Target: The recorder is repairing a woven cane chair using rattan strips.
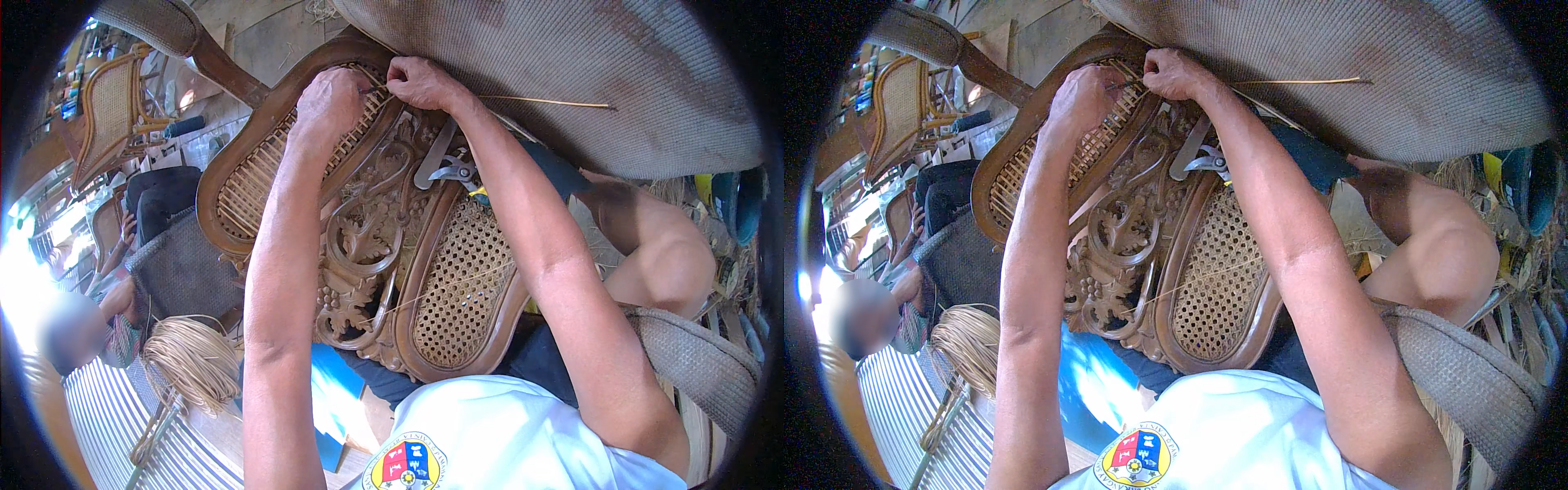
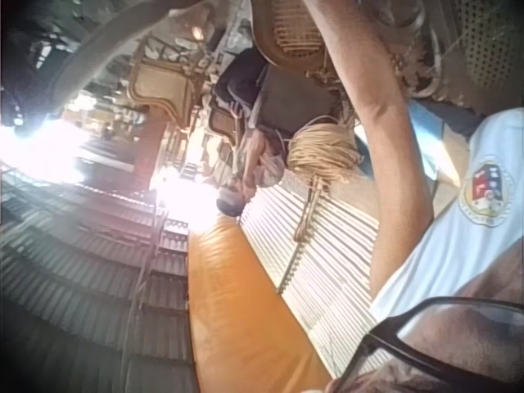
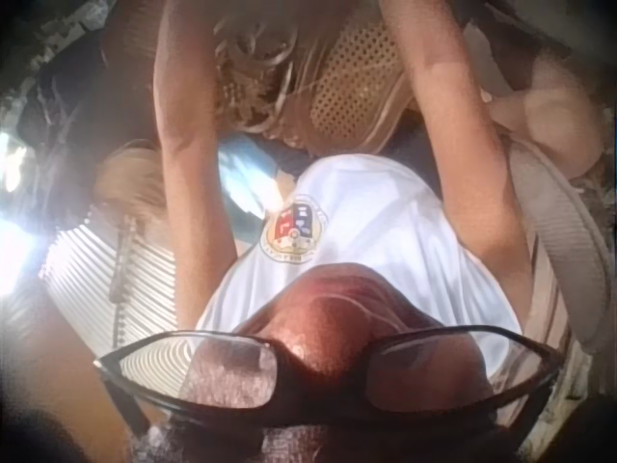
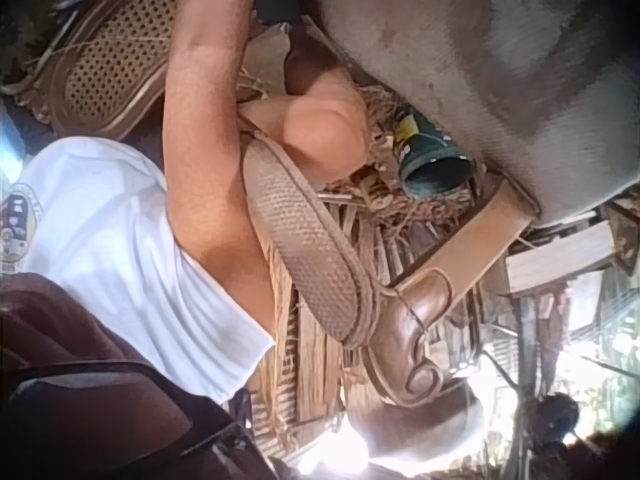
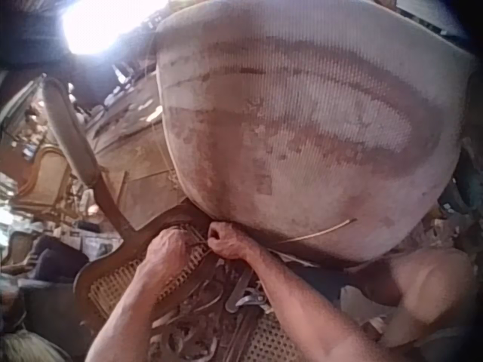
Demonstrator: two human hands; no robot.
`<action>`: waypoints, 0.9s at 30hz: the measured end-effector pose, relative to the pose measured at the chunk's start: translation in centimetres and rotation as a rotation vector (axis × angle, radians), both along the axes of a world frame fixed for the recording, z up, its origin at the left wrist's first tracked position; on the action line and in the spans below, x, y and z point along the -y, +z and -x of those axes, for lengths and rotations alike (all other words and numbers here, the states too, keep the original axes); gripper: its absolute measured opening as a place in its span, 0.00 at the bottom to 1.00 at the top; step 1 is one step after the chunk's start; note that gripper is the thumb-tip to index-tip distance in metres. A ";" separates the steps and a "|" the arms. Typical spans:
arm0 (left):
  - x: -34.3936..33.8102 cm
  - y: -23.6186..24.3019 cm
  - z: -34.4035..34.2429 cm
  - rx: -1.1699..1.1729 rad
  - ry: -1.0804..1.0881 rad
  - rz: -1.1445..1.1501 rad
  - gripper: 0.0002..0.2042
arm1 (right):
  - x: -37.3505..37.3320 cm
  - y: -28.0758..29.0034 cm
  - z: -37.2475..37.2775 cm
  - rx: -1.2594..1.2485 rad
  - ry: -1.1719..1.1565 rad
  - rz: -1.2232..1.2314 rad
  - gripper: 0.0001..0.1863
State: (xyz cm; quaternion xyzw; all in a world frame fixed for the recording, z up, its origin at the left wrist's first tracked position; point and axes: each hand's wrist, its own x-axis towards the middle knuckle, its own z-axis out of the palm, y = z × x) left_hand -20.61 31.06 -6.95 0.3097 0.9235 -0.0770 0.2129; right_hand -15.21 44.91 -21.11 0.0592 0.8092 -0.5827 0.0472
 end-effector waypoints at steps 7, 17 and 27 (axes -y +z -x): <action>1.9 0.2 0.0 0.033 0.079 -0.058 0.13 | 0.0 0.4 -0.1 0.050 0.010 0.030 0.14; 3.9 -1.2 -1.1 -0.059 0.260 -0.096 0.12 | 1.1 3.0 -0.5 0.010 -0.043 -0.158 0.11; 3.1 -0.7 -1.6 -0.013 0.210 -0.080 0.13 | 0.4 3.7 -0.5 0.124 0.036 -0.301 0.11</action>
